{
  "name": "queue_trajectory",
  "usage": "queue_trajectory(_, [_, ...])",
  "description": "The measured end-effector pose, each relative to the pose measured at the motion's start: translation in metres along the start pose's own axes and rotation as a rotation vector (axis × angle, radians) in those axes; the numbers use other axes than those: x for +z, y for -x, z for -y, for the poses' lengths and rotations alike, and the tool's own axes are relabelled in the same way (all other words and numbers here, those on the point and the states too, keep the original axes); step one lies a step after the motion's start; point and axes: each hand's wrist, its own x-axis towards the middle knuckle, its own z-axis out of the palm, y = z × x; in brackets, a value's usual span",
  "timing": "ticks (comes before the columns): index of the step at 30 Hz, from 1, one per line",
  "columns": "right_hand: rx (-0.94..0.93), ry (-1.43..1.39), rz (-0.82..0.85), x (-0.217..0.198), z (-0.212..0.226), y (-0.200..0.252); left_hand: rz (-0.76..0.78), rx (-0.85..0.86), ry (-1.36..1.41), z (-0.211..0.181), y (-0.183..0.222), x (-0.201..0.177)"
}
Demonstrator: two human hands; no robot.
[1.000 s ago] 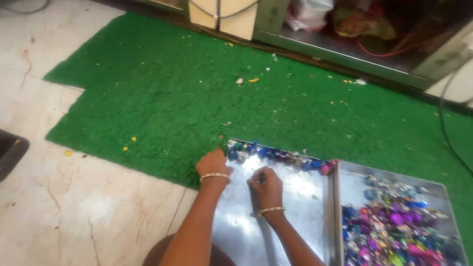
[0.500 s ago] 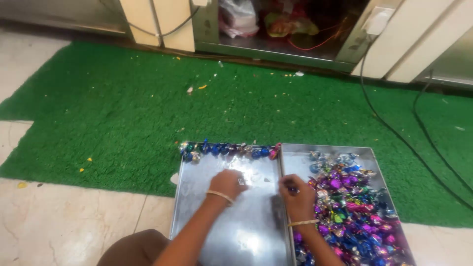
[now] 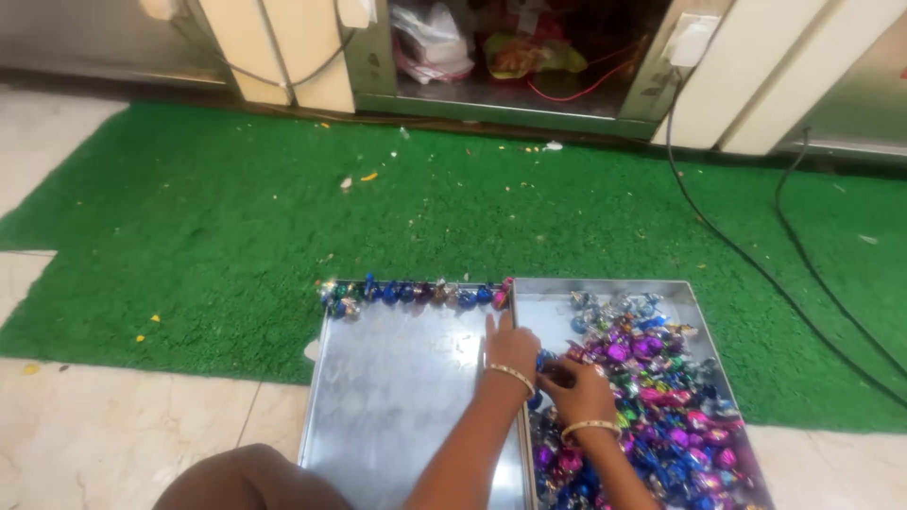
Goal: Sorting and arranging wrapped candies from a large tray into rows on a smaller metal tray.
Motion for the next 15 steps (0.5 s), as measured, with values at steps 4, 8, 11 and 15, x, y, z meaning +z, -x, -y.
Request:
queue_trajectory(4, [0.131,0.238,0.001,-0.006,0.038,0.011,-0.148,-0.017,-0.035,0.000,0.003,0.008])
queue_trajectory(8, [0.162,0.301,-0.026,-0.007,0.043,0.014,-0.102,0.043,0.047,0.004,0.011,0.001])
queue_trajectory(11, [0.108,0.232,-0.125,0.001,0.019,0.009,-0.231,0.062,0.152,0.009,0.009,0.009])
queue_trajectory(15, [-0.089,0.054,-0.333,0.017,-0.024,-0.009,-0.366,0.008,0.439,0.014,0.015,-0.006])
